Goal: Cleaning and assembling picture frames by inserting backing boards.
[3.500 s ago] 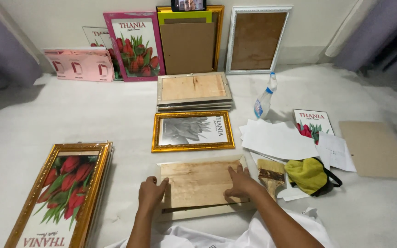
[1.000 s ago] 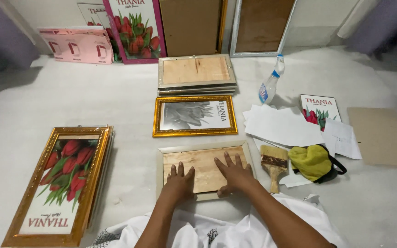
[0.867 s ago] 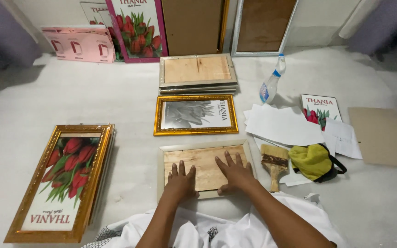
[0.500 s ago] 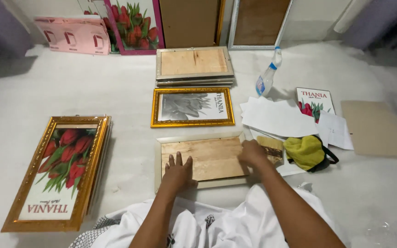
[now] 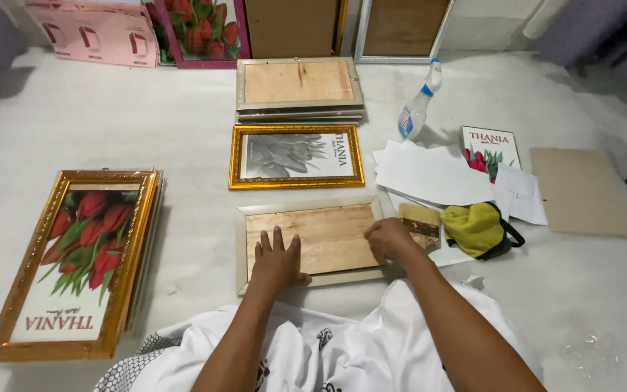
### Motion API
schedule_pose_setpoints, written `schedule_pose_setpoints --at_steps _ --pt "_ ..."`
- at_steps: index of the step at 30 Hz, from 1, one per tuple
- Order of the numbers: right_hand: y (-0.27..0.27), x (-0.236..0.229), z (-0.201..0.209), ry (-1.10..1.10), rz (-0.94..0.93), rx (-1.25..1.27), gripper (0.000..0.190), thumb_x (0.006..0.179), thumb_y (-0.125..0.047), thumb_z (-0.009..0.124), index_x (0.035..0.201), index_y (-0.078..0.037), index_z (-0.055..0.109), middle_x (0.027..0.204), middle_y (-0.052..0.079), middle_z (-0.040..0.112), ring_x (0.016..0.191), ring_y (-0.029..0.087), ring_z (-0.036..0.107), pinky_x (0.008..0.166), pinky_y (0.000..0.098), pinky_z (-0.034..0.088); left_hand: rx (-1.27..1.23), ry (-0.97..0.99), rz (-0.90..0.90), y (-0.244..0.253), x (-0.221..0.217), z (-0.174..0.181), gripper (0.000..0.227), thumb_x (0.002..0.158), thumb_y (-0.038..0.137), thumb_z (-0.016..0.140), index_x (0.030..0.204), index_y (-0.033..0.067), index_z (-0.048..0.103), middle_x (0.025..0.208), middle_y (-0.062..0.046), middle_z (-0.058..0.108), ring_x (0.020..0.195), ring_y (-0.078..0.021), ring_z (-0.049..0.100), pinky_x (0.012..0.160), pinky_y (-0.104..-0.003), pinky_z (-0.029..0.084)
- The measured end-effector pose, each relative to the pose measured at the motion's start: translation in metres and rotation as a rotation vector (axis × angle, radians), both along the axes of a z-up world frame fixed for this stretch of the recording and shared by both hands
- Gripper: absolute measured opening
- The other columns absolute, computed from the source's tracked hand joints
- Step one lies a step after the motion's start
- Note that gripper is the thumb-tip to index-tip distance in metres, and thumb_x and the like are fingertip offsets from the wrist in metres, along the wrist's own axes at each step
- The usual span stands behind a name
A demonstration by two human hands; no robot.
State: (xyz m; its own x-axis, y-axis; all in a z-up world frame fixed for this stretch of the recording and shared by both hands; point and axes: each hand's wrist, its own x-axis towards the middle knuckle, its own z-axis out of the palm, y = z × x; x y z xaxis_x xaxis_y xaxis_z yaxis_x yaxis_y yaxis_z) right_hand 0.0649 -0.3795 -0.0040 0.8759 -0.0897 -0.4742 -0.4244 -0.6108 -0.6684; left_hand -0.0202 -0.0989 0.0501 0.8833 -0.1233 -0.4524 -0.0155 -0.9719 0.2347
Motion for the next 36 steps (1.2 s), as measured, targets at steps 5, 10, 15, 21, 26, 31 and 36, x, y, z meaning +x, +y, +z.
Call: schedule_pose_setpoints --at_steps 5,10,15,21,26,31,36 --pt "-0.038 0.035 -0.068 0.009 0.223 -0.539 0.032 0.076 -0.036 0.063 0.098 -0.026 0.085 0.098 0.006 0.082 0.107 0.033 0.075 0.092 0.0465 0.060 -0.066 -0.099 -0.148 -0.007 -0.002 -0.002 0.080 0.084 0.041 0.077 0.153 0.0250 0.041 0.166 -0.021 0.025 0.154 -0.0476 0.021 0.123 -0.061 0.022" --pt "-0.054 0.047 -0.093 -0.023 0.196 -0.592 0.038 0.079 -0.036 0.058 0.103 -0.023 0.084 0.103 0.007 0.082 0.110 0.035 0.074 0.094 0.0518 0.056 -0.101 -0.185 -0.253 -0.014 0.002 -0.026 0.070 0.086 0.039 0.074 0.149 0.0322 0.045 0.158 -0.016 0.039 0.150 -0.0475 0.028 0.120 -0.064 0.028" --pt "-0.039 0.030 -0.028 0.103 0.191 -0.507 0.053 0.073 -0.035 0.074 0.110 0.002 0.078 0.107 0.019 0.078 0.115 0.042 0.070 0.098 0.0516 0.052 -0.138 -0.210 -0.235 -0.010 0.007 -0.014 0.063 0.086 0.042 0.069 0.145 0.0303 0.050 0.152 -0.012 0.050 0.147 -0.0445 0.037 0.118 -0.065 0.030" --pt "-0.045 0.029 -0.040 -0.096 0.270 -0.530 0.028 0.078 -0.032 0.073 0.088 -0.006 0.079 0.087 0.013 0.077 0.078 0.032 0.071 0.078 0.0394 0.057 -0.321 -0.475 -0.223 -0.007 0.005 -0.010 0.041 0.068 0.016 0.080 0.103 0.0137 0.060 0.122 -0.006 0.064 0.120 -0.0394 0.056 0.103 -0.060 0.042" --pt "-0.035 0.022 -0.009 0.006 0.220 -0.475 0.025 0.082 -0.027 0.069 0.092 -0.005 0.079 0.087 0.014 0.077 0.080 0.030 0.072 0.081 0.0386 0.058 -0.320 -0.346 -0.176 -0.005 0.012 -0.020 0.054 0.071 0.024 0.089 0.119 0.0178 0.063 0.145 -0.004 0.058 0.140 -0.0410 0.043 0.114 -0.061 0.034" --pt "-0.042 0.026 -0.030 -0.049 0.251 -0.502 0.033 0.082 -0.038 0.069 0.088 -0.007 0.079 0.091 0.013 0.076 0.083 0.031 0.070 0.082 0.0390 0.056 -0.365 -0.340 -0.138 -0.003 0.010 -0.016 0.066 0.070 0.025 0.088 0.132 0.0190 0.064 0.146 -0.002 0.058 0.141 -0.0399 0.042 0.116 -0.057 0.032" --pt "-0.047 0.031 -0.043 -0.090 0.276 -0.509 0.039 0.082 -0.043 0.068 0.085 -0.006 0.078 0.090 0.014 0.076 0.082 0.033 0.069 0.079 0.0406 0.055 -0.378 -0.303 -0.139 -0.002 0.011 -0.022 0.065 0.071 0.022 0.085 0.132 0.0194 0.063 0.151 -0.004 0.055 0.146 -0.0433 0.036 0.117 -0.060 0.028"
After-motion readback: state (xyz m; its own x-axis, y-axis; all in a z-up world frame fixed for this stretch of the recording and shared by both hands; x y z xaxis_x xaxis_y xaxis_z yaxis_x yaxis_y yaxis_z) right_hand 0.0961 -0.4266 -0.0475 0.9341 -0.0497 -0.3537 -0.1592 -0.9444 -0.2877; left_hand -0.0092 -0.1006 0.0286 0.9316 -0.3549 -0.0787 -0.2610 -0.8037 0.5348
